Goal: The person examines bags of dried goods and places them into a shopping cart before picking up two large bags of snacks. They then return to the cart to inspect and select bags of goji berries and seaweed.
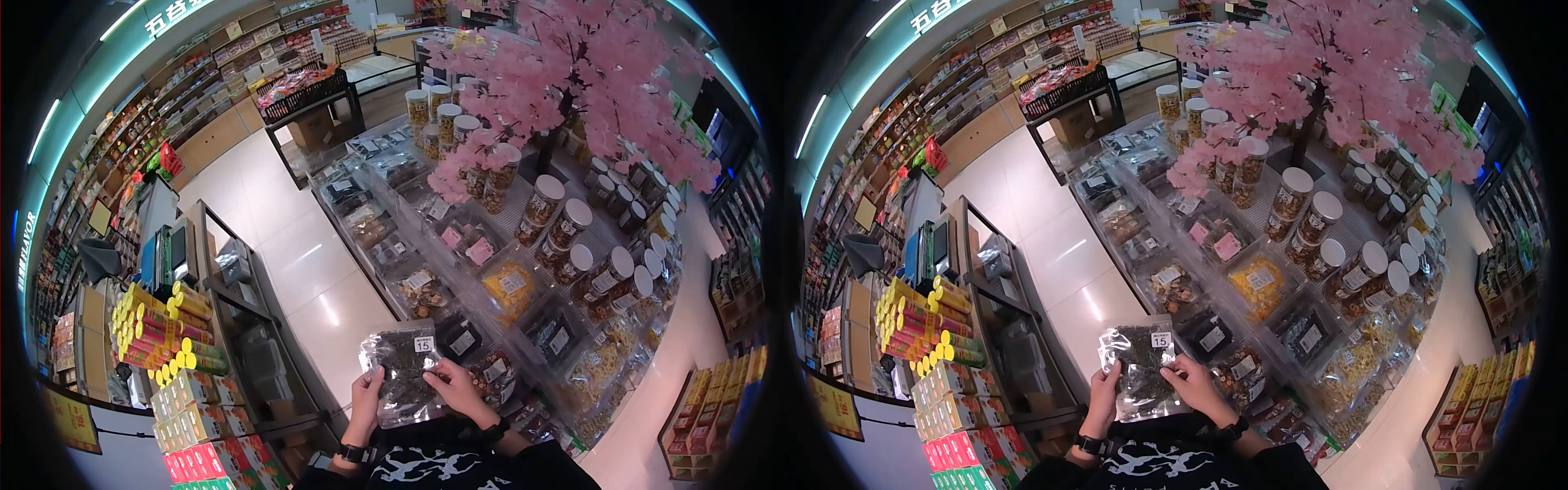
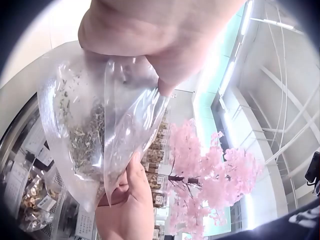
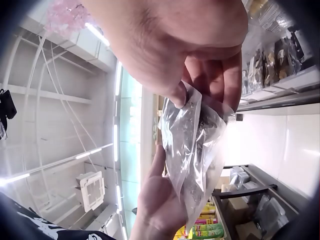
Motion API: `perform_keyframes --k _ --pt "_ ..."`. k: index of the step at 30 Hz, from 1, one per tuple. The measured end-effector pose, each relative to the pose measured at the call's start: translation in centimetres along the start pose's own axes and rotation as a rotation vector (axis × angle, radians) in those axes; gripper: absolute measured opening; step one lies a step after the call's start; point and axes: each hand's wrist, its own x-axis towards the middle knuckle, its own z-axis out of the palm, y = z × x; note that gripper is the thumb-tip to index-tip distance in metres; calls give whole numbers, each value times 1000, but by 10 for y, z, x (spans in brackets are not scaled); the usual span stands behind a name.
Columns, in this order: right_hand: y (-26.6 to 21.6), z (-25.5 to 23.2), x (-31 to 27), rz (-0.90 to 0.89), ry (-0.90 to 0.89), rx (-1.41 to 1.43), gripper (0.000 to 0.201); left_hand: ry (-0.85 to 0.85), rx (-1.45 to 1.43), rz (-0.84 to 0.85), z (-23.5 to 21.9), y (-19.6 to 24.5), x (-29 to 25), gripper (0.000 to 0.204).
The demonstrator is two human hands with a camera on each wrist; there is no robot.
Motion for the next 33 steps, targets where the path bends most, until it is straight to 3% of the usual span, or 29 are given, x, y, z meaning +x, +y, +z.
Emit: perform_keyframes --k 4,7,9,14,15,17,21,23,24,25,27,28,33 --pt "-5 42 38 87 30 89 20 -53 -32 -24 -40 26 34 42" --pt "-2 86 77 45 105 54 18 -68 -117 -84 -62 70 55 36" --pt "-19 119 103 58 112 12 19 -97 -39 -25 -108 69 91 33" --pt "-43 212 164 -28 178 -8 20 -101 -56 -11 -172 143 130 13" --pt "-44 225 175 31 126 30 20 -118 -17 -37 -191 145 140 13" --pt "-71 246 188 28 107 -46 19 -130 -56 93 -231 147 169 11" --pt "-54 286 224 -8 96 139 19 -78 21 103 -243 193 181 13" --pt "-54 296 241 -59 -41 175 21 -96 24 92 -267 194 200 12" --pt "-56 303 250 -108 -16 175 22 -103 55 91 -273 197 206 13" --pt "-58 307 258 -102 1 183 22 -112 84 90 -278 200 212 14" --pt "-62 309 273 139 -147 243 26 -143 120 51 -285 210 220 16" --pt "-59 313 282 21 -157 263 29 -161 139 51 -285 215 225 16" --pt "-52 327 337 15 -149 172 41 -206 255 95 -286 246 272 23"
